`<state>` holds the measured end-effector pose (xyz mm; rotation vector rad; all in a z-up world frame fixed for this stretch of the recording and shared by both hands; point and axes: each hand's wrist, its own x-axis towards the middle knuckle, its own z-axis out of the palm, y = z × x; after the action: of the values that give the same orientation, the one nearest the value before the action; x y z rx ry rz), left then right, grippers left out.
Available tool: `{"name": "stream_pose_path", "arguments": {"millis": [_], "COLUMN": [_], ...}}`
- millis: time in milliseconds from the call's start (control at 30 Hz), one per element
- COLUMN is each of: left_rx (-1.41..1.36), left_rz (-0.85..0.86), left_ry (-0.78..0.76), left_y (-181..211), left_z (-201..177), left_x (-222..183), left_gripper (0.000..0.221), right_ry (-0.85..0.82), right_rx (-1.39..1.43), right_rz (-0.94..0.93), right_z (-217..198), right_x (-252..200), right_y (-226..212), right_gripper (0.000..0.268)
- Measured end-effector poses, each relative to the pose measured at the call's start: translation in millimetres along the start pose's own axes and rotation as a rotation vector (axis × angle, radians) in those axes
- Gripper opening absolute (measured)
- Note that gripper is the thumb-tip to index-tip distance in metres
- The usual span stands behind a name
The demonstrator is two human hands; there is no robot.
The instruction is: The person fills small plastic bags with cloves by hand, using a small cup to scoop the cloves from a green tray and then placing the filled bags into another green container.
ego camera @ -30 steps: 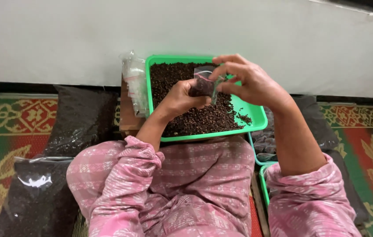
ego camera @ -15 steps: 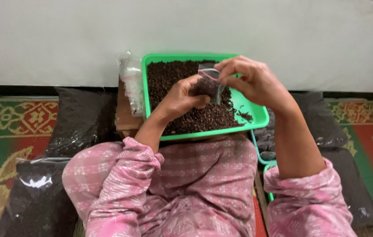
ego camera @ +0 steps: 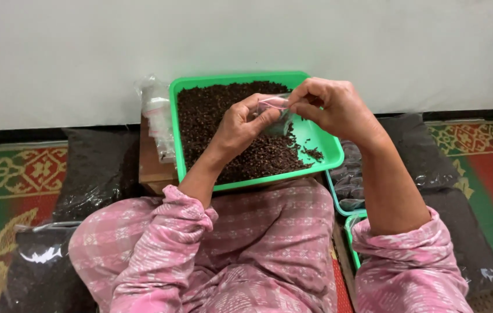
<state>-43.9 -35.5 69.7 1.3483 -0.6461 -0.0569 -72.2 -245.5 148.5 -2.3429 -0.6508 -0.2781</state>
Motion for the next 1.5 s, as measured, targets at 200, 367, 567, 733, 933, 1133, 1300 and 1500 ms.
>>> {"name": "stream_pose_path", "arguments": {"millis": [200, 367, 567, 733, 933, 1133, 1300, 1500], "left_rx": [0.158, 0.363, 0.895, 1.337, 1.542, 1.712, 1.777, 1.719], "left_rz": [0.049, 0.225, 0.242, 0.176, 0.142, 0.14, 0.233, 0.139], "left_ry": [0.144, 0.178, -0.033, -0.217, -0.195, -0.079, 0.014, 0.01], "left_y": [-18.1, -13.9, -3.4, -30.4, -47.0, -58.4, -66.7, -77.9], "left_z": [15.8, 40.7, 57.9, 57.6, 55.3, 62.0, 61.8, 64.0], "left_x": [14.9, 20.1, -32.7, -73.0, -77.7, -73.9, -68.3, -71.1], "left_gripper": [0.012, 0.01, 0.057, 0.11, 0.12, 0.063, 0.042, 0.04], "right_ry": [0.024, 0.006, 0.1, 0.186, 0.197, 0.233, 0.321, 0.239], "right_rx": [0.025, -0.135, -0.273, -0.193, -0.527, -0.469, -0.406, -0.45], "right_rz": [0.064, -0.013, 0.233, 0.675, 0.719, 1.085, 1.167, 1.161], "right_z": [-10.9, -26.9, -89.4, -104.3, -92.1, -68.5, -45.2, -24.1], "right_x": [-3.8, -8.9, -36.2, -96.3, -173.7, -192.0, -205.0, -214.6], "right_y": [1.5, 18.7, 108.6, 257.3, 435.8, 493.7, 538.1, 585.3], "right_gripper": [0.021, 0.019, 0.005, 0.002, 0.01, 0.017, 0.015, 0.021]}}
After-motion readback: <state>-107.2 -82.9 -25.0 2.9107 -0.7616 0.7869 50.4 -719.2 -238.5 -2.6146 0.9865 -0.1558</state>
